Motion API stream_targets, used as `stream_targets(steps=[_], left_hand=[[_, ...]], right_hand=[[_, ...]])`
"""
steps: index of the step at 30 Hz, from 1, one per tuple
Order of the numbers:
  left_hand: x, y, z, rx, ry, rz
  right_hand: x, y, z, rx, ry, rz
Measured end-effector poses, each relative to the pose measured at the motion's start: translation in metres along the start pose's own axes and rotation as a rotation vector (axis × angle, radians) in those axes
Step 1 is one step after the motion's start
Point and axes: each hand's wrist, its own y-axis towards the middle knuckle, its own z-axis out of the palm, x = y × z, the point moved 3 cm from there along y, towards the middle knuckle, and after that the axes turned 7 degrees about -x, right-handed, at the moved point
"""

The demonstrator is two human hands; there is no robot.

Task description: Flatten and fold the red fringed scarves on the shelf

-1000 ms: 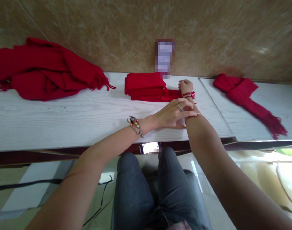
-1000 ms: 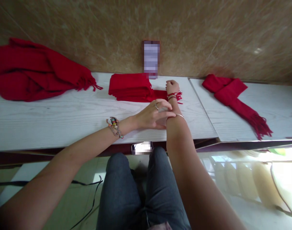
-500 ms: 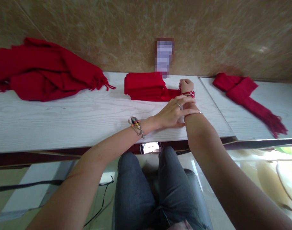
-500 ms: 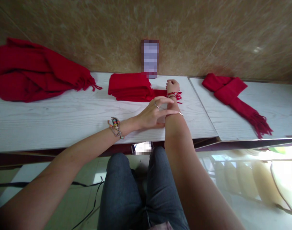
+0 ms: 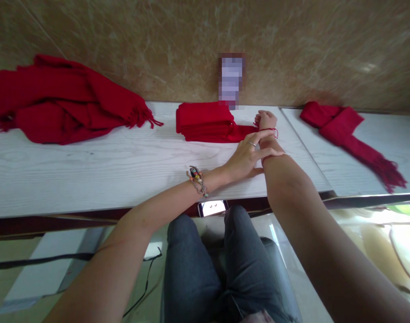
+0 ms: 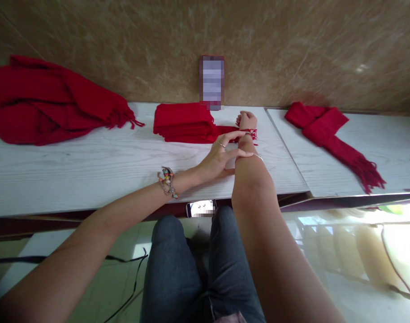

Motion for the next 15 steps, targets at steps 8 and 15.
stream_targets(steps=[8,15], left_hand=[[0.003,0.001,-0.002,0.002,-0.032,-0.041],[0.005,0.001,0.002,0.015,-0.047,-0.019]], right_hand=[[-0.018,0.017,-0.002,0.009,0.264,0.077],[-0.024,0.022,0.007,0.109,0.139,-0.054]])
